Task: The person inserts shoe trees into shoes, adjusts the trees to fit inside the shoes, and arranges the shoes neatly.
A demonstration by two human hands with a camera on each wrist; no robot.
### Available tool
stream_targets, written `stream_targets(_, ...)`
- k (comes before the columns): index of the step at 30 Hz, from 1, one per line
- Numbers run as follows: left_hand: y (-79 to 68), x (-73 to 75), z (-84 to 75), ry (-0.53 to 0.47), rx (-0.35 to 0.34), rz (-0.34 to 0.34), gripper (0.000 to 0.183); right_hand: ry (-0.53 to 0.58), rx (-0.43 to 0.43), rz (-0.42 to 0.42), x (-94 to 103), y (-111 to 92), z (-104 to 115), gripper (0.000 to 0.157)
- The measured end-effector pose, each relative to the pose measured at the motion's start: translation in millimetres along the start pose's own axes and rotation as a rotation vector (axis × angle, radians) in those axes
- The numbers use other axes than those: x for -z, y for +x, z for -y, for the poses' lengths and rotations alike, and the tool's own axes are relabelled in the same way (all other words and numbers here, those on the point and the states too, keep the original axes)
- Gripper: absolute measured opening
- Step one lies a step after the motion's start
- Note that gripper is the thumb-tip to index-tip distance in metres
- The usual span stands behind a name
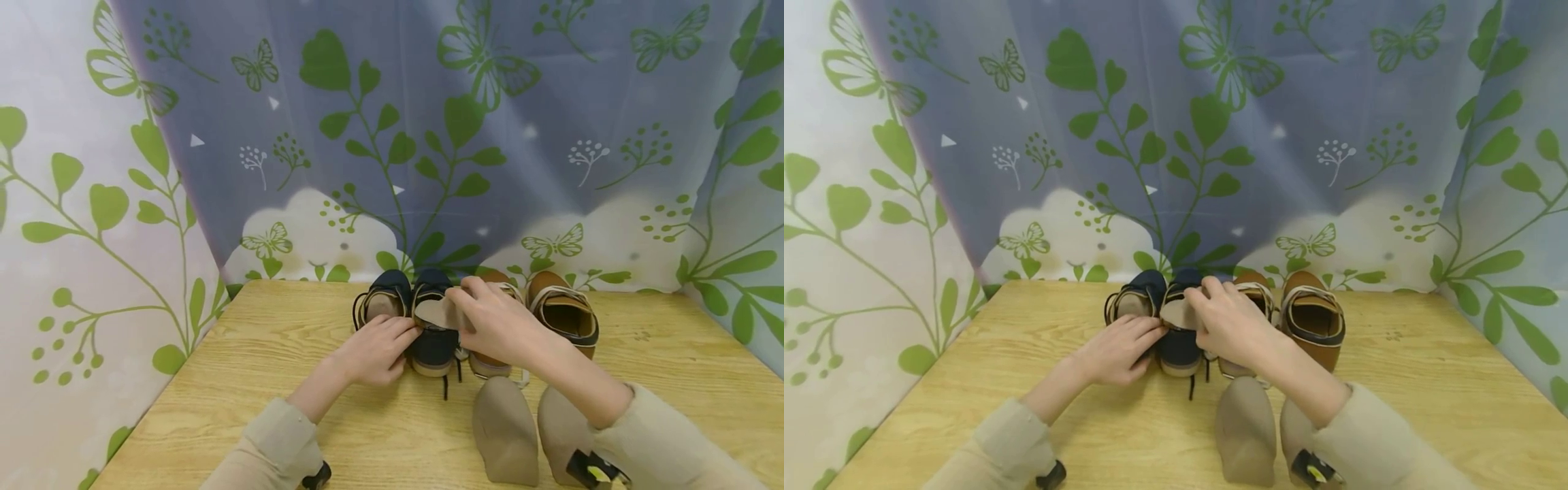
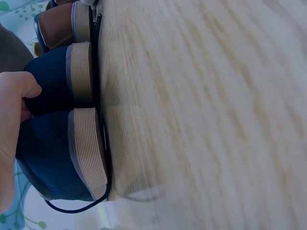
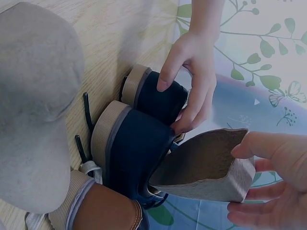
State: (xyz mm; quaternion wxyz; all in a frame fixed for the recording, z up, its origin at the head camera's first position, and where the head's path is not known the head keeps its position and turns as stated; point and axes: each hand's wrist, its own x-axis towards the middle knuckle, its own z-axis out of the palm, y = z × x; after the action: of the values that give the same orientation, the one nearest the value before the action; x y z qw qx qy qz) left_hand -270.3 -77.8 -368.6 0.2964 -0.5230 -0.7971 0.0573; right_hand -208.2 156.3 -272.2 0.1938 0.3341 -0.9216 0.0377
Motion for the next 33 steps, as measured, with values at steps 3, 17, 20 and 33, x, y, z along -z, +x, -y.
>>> stream_targets(3, 0.2, -1.4, -0.2, 0.007, 0.000, 0.002, 0.048, 0.005, -0.015, 0.013, -0.6, 1, 1, 0.049)
stream_targets(17, 1.1, -2.0, -1.1, 0.002, 0.011, 0.017, 0.049, -0.001, -0.017, 0.029, -4.3, 6, 3, 0.045)
stream_targets(20, 1.6, -2.1, -0.6, 0.005, 0.016, 0.018, 0.049, -0.002, -0.019, 0.024, -4.9, 7, 3, 0.045)
stream_targets(33, 0.7, -0.8, -1.0, 0.027, 0.023, 0.046, 0.047, 0.004, -0.025, 0.035, -10.5, 12, 3, 0.047)
